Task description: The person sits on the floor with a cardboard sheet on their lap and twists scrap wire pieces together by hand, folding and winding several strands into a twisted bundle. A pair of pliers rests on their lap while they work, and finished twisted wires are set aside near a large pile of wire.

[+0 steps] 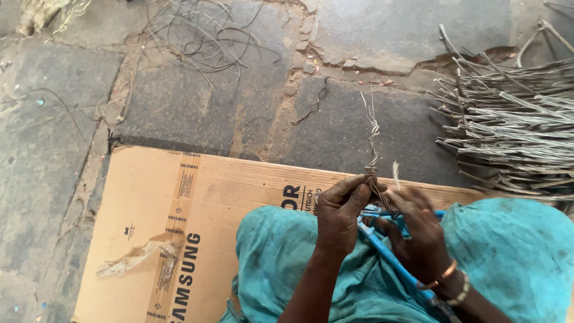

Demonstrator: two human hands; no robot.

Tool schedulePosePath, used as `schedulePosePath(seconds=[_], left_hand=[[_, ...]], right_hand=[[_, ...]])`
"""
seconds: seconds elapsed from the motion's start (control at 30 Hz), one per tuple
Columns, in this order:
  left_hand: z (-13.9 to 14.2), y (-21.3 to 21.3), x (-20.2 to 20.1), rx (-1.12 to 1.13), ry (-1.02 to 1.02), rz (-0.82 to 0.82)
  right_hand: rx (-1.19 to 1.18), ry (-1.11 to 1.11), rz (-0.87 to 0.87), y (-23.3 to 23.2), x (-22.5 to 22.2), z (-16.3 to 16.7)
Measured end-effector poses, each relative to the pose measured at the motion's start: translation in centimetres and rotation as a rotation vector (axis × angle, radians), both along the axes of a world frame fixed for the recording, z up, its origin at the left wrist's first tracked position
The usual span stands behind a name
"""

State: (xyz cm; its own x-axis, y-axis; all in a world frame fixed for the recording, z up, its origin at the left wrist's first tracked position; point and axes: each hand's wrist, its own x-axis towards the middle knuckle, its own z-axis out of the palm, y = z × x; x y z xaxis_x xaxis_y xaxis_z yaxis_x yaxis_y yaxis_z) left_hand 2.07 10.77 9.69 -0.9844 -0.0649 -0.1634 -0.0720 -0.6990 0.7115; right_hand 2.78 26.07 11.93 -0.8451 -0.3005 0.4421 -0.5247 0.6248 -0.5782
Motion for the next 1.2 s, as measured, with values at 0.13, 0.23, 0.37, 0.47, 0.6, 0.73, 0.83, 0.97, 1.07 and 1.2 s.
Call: schedulePosePath(seconds=[0.13,0.23,0.37,0.47,0.6,0.73,0.83,0.97,1.07,1.2], left_hand=[[0.5,0.3,-0.1,-0.104,0.044,-0.017],[0.8,0.3,-0.4,-0.034,0.033,-0.042],[1.6,0.4,-0.8,-0.021,-0.046,-0.105],[2.2,-0.4,-1.2,-0.079,-0.127,-0.239],[2.5,-2.7,-2.0,-0.351,0.058,-0.343],[2.0,-4.4,-2.9,-0.458,0.052,-0.438],[1.3,-5.0,-3.3,-0.476,0.047,-0.446],[0.1,-4.4,-3.7,-0.396,0.068,-0.4],[-0.7,-3.6,-3.8,-0.32,0.019,-0.325],[-1.0,-3.0,-3.8,-0.332,-0.01,-0.26]], right_hand=[[-0.258,-0.263,0.011,-0.1,0.4,-1.3],[-0.296,-0.418,-0.075,0.1,1.1,-2.0],[-0.582,-0.62,-0.105,-0.1,1.8,-2.3],[-0.674,-0.751,-0.136,0.2,1.8,-2.3],[-0.958,-1.044,-0.089,1.0,1.7,-2.4],[-1.145,-1.29,-0.098,1.8,1.5,-2.7],[-1.242,-1.393,-0.081,2.5,1.4,-3.1],[-1.51,-1.564,0.138,3.1,1.4,-3.6],[-1.575,-1.581,0.161,3.0,1.5,-3.9],[-1.581,-1.626,0.175,2.7,1.6,-3.8]])
